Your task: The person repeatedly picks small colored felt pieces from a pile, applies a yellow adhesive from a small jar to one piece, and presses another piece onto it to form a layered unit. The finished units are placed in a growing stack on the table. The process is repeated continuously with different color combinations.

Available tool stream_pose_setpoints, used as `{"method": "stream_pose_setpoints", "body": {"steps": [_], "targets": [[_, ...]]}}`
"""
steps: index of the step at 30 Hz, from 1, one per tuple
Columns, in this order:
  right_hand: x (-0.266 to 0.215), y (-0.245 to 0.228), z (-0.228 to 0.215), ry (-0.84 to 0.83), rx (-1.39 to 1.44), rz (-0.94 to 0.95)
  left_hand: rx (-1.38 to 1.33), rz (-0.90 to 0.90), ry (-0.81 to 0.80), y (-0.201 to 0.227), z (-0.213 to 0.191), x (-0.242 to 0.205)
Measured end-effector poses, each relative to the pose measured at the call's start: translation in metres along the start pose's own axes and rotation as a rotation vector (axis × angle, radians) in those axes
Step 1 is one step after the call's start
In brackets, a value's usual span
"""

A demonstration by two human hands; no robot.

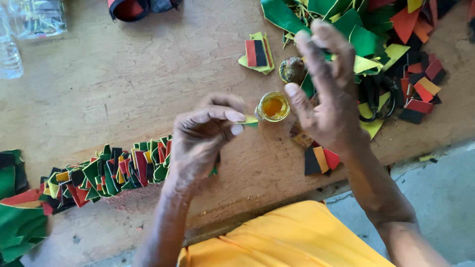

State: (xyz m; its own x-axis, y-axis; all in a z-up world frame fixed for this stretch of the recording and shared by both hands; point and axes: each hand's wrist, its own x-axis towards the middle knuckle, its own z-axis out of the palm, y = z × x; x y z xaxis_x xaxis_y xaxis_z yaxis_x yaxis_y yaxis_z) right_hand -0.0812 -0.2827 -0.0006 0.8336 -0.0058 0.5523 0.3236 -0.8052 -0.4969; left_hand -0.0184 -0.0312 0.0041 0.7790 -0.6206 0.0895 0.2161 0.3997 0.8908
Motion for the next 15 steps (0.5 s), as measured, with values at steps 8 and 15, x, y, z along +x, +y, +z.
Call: {"method": "stream_pose_setpoints", "body": {"steps": [8,15], "targets": [[-0.001,0.007,-0.019,0.015,0.056,0.083,0.659,0.124,0.032,-0.004,-0.021,0.063],[-0.004,0.018,-0.018,0.019,0.084,0.107,0.617,-0.237,0.181,-0.042,-0.036,0.108]]}}
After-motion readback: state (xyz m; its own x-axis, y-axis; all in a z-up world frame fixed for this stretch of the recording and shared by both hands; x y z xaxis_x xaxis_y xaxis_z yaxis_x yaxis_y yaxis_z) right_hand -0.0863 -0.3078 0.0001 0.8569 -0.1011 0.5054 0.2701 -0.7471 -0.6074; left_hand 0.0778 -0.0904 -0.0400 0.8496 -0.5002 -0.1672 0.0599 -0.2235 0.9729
